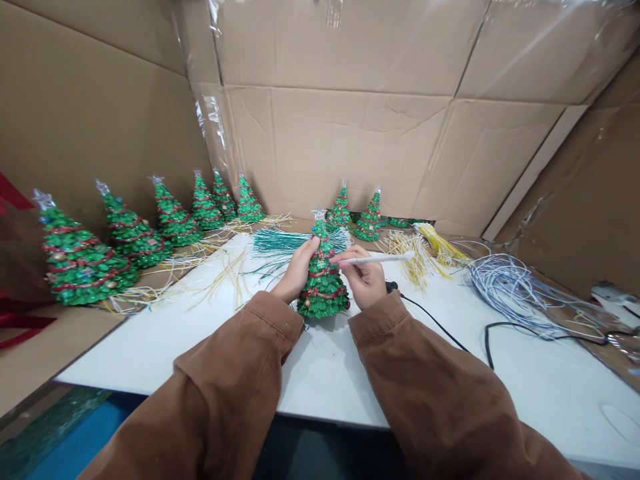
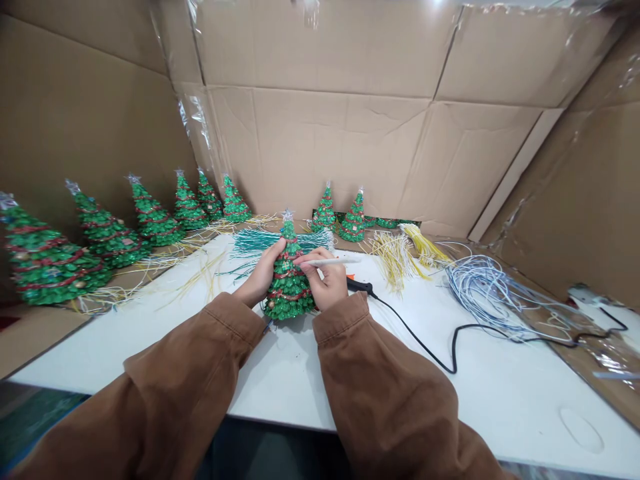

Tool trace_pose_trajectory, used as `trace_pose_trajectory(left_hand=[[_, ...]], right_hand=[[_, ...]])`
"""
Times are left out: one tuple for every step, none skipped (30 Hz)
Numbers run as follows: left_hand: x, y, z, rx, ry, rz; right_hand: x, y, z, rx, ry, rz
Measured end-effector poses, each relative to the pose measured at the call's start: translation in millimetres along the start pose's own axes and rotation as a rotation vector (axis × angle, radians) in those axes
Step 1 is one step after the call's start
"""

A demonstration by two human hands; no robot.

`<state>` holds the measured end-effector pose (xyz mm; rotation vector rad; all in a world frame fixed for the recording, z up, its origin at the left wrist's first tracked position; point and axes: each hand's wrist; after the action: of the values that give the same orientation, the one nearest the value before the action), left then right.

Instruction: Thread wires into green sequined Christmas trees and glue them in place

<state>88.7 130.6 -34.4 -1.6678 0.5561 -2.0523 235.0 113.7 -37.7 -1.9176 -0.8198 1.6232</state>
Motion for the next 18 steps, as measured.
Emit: trace_pose_trajectory(left_hand=[[0.3, 0.1, 0.1, -0.006, -0.006, 0.002], [0.6, 0.1, 0.0, -0.012, -0.011, 0.004], [0.6, 0.1, 0.0, -0.016, -0.014, 0.007], [0.5, 0.0, -0.1, -0.017, -0.017, 0.011], [0.2, -0.2, -0.2, -0.015, -0.019, 0.014], [-0.2, -0.3, -0.2, -0.011, -0.019, 0.015], [-0.7, -0.5, -0.1, -0.008, -0.019, 0.014], [-1.2, -0.6, 0.1, -0.007, -0.017, 0.010], [-1.6, -0.7, 0.4, -0.006, -0.016, 0.006], [-1.9, -0.6, 0.7, -0.006, -0.017, 0.004], [-1.9, -0.6, 1.1, -0.008, -0.022, 0.005], [-1.8, -0.5, 1.4, -0.009, -0.029, 0.008], [-1.6, -0.3, 1.7, -0.009, -0.039, 0.017], [-1.3, -0.2, 1.9, -0.010, -0.050, 0.026], [-1.0, -0.1, 2.1, -0.010, -0.058, 0.033], [-0.8, 0.0, 2.2, -0.009, -0.063, 0.036], [-0.7, 0.1, 2.3, -0.006, -0.063, 0.037], [-0.7, 0.1, 2.3, -0.004, -0.061, 0.037]], right_hand=[[-0.4, 0.2, 0.1, 0.003, -0.001, 0.003], [-0.9, 0.3, 0.2, 0.004, -0.001, 0.002], [-1.4, 0.3, 0.2, 0.004, 0.000, -0.002], [-1.8, 0.2, 0.2, 0.004, 0.001, -0.010], [-2.2, 0.1, 0.1, 0.002, 0.003, -0.020], [-2.5, 0.0, 0.1, -0.002, 0.008, -0.032], [-2.7, -0.1, 0.0, -0.006, 0.015, -0.044], [-2.8, -0.2, -0.1, -0.009, 0.023, -0.057], [-2.8, -0.3, -0.3, -0.012, 0.031, -0.067], [-2.6, -0.3, -0.4, -0.013, 0.038, -0.078], [-2.5, -0.2, -0.5, -0.012, 0.042, -0.087], [-2.3, -0.2, -0.6, -0.010, 0.044, -0.095], [-2.0, -0.1, -0.7, -0.009, 0.044, -0.103], [-1.8, -0.1, -0.7, -0.010, 0.044, -0.110], [-1.6, -0.1, -0.8, -0.011, 0.044, -0.116], [-1.4, -0.2, -0.8, -0.011, 0.044, -0.122], [-1.1, -0.3, -0.8, -0.011, 0.044, -0.127], [-0.8, -0.4, -0.9, -0.010, 0.044, -0.133]])
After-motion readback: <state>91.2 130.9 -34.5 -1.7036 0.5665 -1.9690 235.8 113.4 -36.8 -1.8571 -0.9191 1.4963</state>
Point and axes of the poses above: each hand's wrist, its own y-axis away from the middle knuckle, its own z-axis out of the palm, x = y × z, and after that the axes turned 12 degrees about z, right-handed
